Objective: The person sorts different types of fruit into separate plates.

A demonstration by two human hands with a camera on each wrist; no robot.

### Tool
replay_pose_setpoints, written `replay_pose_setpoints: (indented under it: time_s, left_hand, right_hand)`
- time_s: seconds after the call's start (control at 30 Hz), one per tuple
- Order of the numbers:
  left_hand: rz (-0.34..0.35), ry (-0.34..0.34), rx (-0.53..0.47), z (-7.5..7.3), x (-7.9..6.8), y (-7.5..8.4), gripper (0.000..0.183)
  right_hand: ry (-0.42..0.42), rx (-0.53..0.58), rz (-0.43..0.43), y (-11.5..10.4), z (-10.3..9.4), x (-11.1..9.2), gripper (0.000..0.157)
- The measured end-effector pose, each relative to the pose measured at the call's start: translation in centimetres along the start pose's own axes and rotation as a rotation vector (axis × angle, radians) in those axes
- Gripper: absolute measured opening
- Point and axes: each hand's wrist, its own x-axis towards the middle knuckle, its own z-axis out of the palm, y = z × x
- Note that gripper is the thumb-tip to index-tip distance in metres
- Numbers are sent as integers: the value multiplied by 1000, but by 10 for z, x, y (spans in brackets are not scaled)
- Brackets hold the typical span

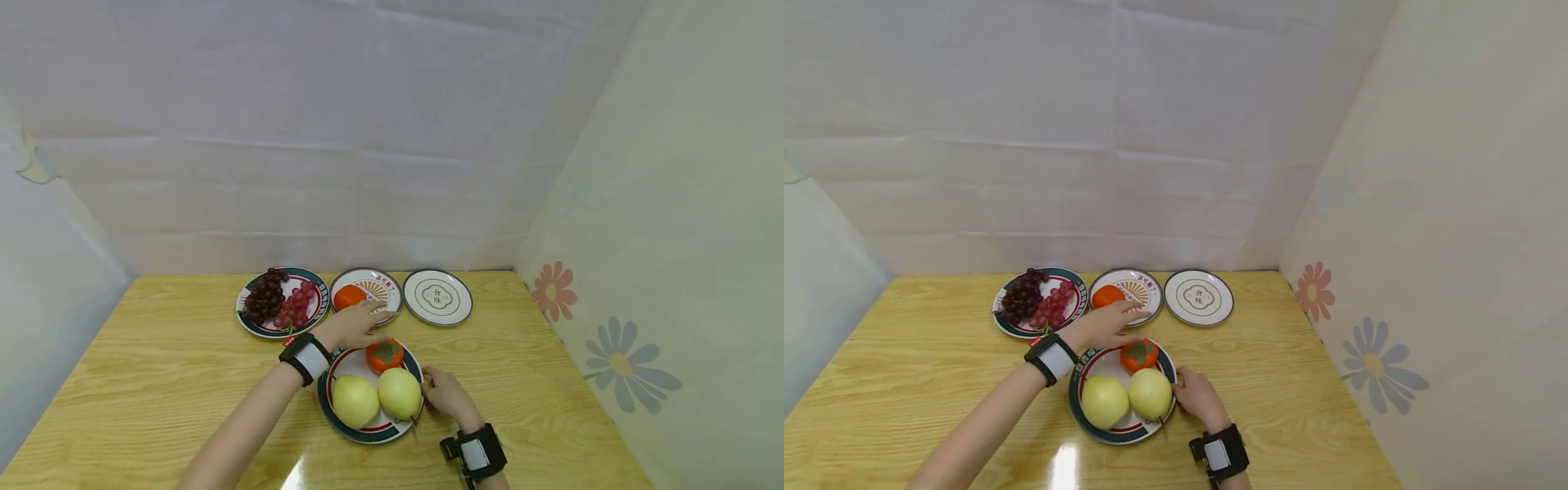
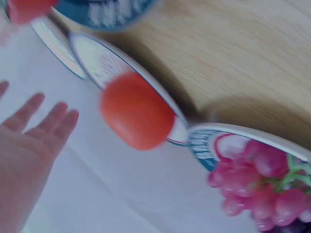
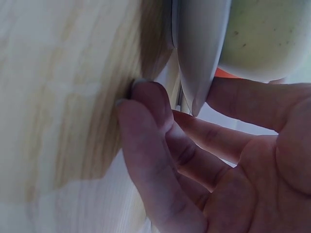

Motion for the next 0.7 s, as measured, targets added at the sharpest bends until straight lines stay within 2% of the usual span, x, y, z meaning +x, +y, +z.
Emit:
replay_pose_setpoints:
  time_s: [0.13, 0.3, 0.57, 0.7]
  left_hand:
    - [68, -90, 29, 2, -5, 16, 58]
    - [98, -151, 45, 7, -8, 26, 55]
    - [88, -217, 72, 15, -8, 28, 49]
    - [64, -252, 67, 18, -8, 28, 54]
  right_hand:
    - [1, -4, -4, 0, -1, 0, 34]
    - [-5, -9, -11, 2, -1, 0, 34]
    - [-9, -10, 10, 0, -2, -1, 34]
    - [-8, -13, 6, 1, -1, 0, 33]
